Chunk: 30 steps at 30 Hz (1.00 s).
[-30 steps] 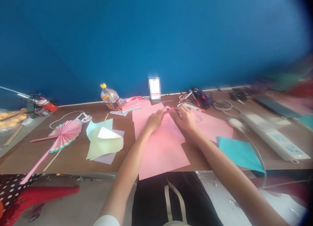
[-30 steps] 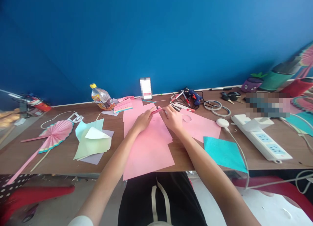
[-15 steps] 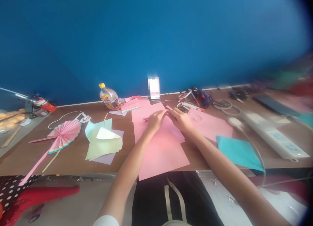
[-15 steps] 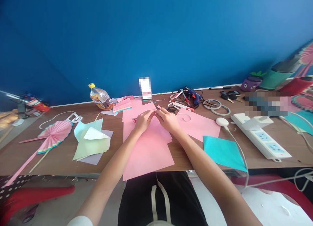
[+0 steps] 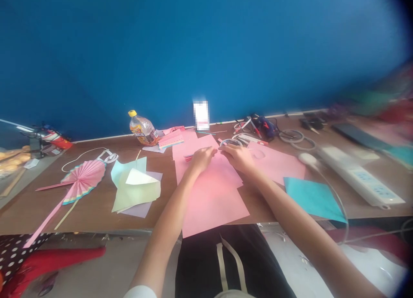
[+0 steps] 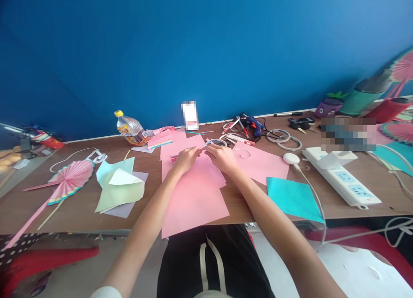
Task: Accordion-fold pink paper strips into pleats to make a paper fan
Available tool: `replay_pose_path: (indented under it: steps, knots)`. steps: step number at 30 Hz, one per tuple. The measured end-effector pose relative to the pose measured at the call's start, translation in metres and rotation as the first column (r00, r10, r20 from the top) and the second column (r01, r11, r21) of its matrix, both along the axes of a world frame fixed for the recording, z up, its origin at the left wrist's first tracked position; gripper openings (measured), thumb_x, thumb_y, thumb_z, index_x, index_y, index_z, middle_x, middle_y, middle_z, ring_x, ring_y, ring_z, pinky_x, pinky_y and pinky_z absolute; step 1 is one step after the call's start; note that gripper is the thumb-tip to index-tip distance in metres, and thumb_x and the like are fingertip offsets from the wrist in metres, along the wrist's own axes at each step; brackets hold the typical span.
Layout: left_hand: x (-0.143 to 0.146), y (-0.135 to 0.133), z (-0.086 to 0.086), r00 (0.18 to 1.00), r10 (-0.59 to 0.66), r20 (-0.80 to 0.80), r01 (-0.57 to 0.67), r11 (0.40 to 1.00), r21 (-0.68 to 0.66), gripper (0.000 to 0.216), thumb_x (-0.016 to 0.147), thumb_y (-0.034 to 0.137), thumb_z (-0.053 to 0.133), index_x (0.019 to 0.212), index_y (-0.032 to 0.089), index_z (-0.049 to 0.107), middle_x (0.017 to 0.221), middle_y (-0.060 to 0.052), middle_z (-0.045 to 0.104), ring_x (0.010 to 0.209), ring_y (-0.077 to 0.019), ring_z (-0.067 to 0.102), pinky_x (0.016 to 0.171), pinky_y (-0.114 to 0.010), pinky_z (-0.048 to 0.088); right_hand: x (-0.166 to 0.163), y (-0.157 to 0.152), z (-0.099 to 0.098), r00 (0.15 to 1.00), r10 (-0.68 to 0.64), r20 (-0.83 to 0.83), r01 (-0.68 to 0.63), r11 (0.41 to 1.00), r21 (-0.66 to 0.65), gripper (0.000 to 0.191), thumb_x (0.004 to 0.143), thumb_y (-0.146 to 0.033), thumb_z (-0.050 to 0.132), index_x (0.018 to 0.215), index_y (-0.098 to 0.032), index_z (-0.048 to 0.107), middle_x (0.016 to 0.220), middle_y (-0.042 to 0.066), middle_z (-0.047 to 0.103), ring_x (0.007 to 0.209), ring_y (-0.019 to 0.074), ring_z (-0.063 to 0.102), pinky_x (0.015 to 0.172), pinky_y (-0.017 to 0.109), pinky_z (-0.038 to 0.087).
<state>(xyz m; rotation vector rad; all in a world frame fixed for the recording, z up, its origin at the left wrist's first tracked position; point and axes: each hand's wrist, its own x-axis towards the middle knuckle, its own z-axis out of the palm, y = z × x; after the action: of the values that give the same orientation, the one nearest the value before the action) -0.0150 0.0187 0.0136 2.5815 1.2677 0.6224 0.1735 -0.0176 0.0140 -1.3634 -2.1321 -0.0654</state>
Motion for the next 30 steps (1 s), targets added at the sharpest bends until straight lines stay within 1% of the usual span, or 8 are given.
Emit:
replay_pose_path:
  steps: [5, 7, 10, 14, 18, 22, 27, 30]
  knots:
    - [0.002, 0.002, -0.004, 0.992, 0.024, -0.121, -0.023, 1.000, 0.010, 0.031, 0.097, 0.036, 0.030, 0.097, 0.024, 0.058, 0.093, -0.004, 0.068, 0.086, -0.0215, 0.064, 0.073, -0.030, 0.043, -0.003, 0.003, -0.006, 0.995, -0.018, 0.103, 0.019, 1.000, -0.012, 0.027, 0.091, -0.018, 0.040, 0.106, -0.023, 0.062, 0.105, 0.008, 0.067, 0.080, 0.0193, 0.062, 0.057, 0.026, 0.035]
    - [0.003, 0.001, -0.004, 0.988, 0.021, -0.154, -0.019, 1.000, 0.018, 0.033, 0.097, 0.037, 0.028, 0.098, 0.024, 0.058, 0.093, -0.006, 0.068, 0.086, -0.0226, 0.064, 0.073, -0.031, 0.043, -0.005, 0.004, -0.007, 0.997, -0.020, 0.080, 0.021, 1.000, -0.010, 0.028, 0.089, -0.014, 0.039, 0.106, -0.021, 0.060, 0.105, 0.009, 0.066, 0.082, 0.0200, 0.061, 0.060, 0.026, 0.037]
    - [0.004, -0.002, -0.002, 0.983, 0.013, -0.184, -0.008, 1.000, 0.029, 0.032, 0.097, 0.036, 0.027, 0.099, 0.023, 0.057, 0.092, -0.006, 0.068, 0.084, -0.0222, 0.065, 0.071, -0.030, 0.042, -0.007, 0.004, -0.008, 1.000, -0.010, 0.003, 0.010, 1.000, -0.011, 0.025, 0.087, -0.012, 0.040, 0.101, -0.019, 0.060, 0.096, 0.009, 0.067, 0.084, 0.0210, 0.061, 0.067, 0.027, 0.040]
    - [0.003, -0.003, 0.002, 0.984, 0.016, -0.177, -0.009, 0.999, 0.044, 0.026, 0.096, 0.034, 0.032, 0.102, 0.024, 0.055, 0.092, -0.004, 0.069, 0.082, -0.0206, 0.065, 0.067, -0.028, 0.040, -0.010, 0.004, -0.009, 0.996, -0.010, -0.089, 0.009, 1.000, -0.022, 0.027, 0.085, -0.014, 0.045, 0.106, -0.020, 0.059, 0.096, 0.008, 0.069, 0.084, 0.0211, 0.063, 0.070, 0.027, 0.042]
    - [0.001, -0.002, 0.001, 0.981, 0.003, -0.192, 0.004, 0.999, 0.033, 0.028, 0.097, 0.035, 0.030, 0.101, 0.023, 0.055, 0.092, -0.003, 0.069, 0.083, -0.0198, 0.065, 0.067, -0.027, 0.040, -0.010, 0.005, -0.010, 0.994, -0.006, -0.111, 0.004, 1.000, -0.020, 0.024, 0.089, -0.024, 0.048, 0.109, -0.023, 0.062, 0.098, 0.007, 0.070, 0.086, 0.0213, 0.064, 0.070, 0.027, 0.043]
    - [-0.001, -0.001, 0.000, 0.978, -0.005, -0.209, 0.011, 1.000, 0.025, 0.033, 0.098, 0.039, 0.026, 0.103, 0.023, 0.054, 0.096, -0.004, 0.068, 0.084, -0.0198, 0.065, 0.068, -0.028, 0.041, -0.011, 0.003, -0.010, 0.998, 0.032, -0.056, -0.032, 0.999, 0.000, 0.022, 0.092, -0.022, 0.044, 0.102, -0.023, 0.064, 0.098, 0.006, 0.070, 0.091, 0.0207, 0.063, 0.072, 0.027, 0.042]
    - [0.001, -0.001, -0.001, 0.974, 0.008, -0.227, 0.002, 0.999, 0.045, 0.036, 0.098, 0.040, 0.023, 0.102, 0.023, 0.055, 0.092, -0.004, 0.068, 0.083, -0.0199, 0.065, 0.067, -0.028, 0.041, -0.015, 0.001, -0.011, 0.997, -0.083, -0.005, 0.083, 0.996, -0.017, 0.025, 0.093, -0.023, 0.039, 0.100, -0.021, 0.063, 0.096, 0.008, 0.069, 0.084, 0.0205, 0.062, 0.063, 0.026, 0.038]
    - [0.001, 0.000, -0.003, 0.973, 0.017, -0.232, -0.005, 0.999, 0.050, 0.036, 0.098, 0.040, 0.024, 0.099, 0.023, 0.056, 0.091, -0.004, 0.068, 0.083, -0.0197, 0.065, 0.068, -0.028, 0.040, -0.014, 0.002, -0.012, 0.996, -0.087, 0.018, 0.087, 0.996, -0.022, 0.023, 0.092, -0.023, 0.041, 0.095, -0.021, 0.064, 0.095, 0.007, 0.069, 0.081, 0.0192, 0.062, 0.062, 0.026, 0.036]
